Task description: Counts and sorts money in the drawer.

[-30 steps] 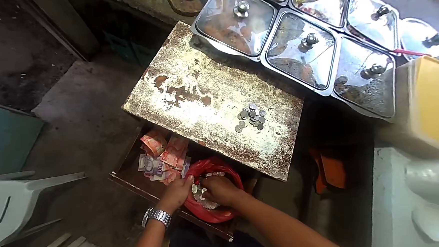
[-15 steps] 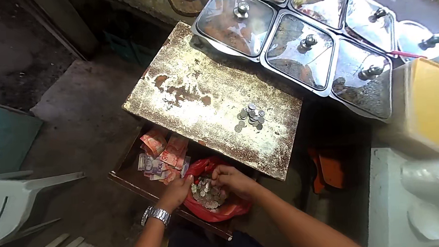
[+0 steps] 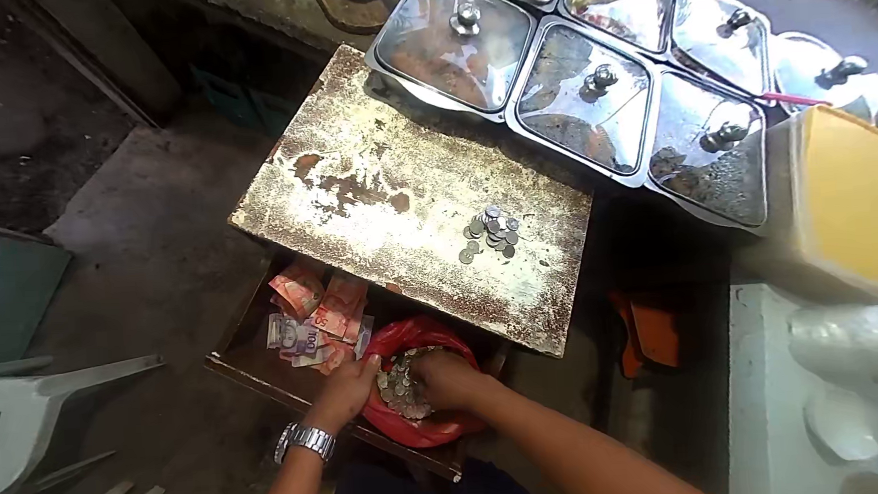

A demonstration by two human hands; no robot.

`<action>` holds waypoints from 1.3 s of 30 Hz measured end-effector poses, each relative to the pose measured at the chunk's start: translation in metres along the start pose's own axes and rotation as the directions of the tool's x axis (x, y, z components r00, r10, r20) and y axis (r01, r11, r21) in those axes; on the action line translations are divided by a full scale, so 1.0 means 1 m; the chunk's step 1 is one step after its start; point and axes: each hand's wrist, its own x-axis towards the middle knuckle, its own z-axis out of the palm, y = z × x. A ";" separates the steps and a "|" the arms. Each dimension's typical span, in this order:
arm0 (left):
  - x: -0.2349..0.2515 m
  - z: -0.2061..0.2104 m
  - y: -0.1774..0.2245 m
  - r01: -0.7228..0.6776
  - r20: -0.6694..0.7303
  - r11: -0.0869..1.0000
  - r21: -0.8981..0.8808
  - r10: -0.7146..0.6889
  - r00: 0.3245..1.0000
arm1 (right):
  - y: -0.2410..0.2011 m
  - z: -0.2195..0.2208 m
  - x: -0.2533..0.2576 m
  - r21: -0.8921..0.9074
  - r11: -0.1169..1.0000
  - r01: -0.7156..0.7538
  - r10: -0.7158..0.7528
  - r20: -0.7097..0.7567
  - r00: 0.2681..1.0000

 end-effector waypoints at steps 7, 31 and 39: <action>0.003 0.002 -0.004 -0.008 -0.003 1.000 0.013 0.008 1.000 | 0.027 -0.013 -0.036 0.864 0.479 0.153 -0.180 -0.074 0.981; 0.003 0.003 -0.004 0.007 0.029 0.999 0.052 -0.009 1.000 | -0.027 0.041 -0.004 0.059 0.953 -0.298 0.292 0.092 0.952; 0.003 0.001 -0.001 0.009 0.030 0.998 0.067 -0.011 0.999 | -0.006 0.032 0.007 -0.020 0.994 -0.106 0.108 0.194 0.975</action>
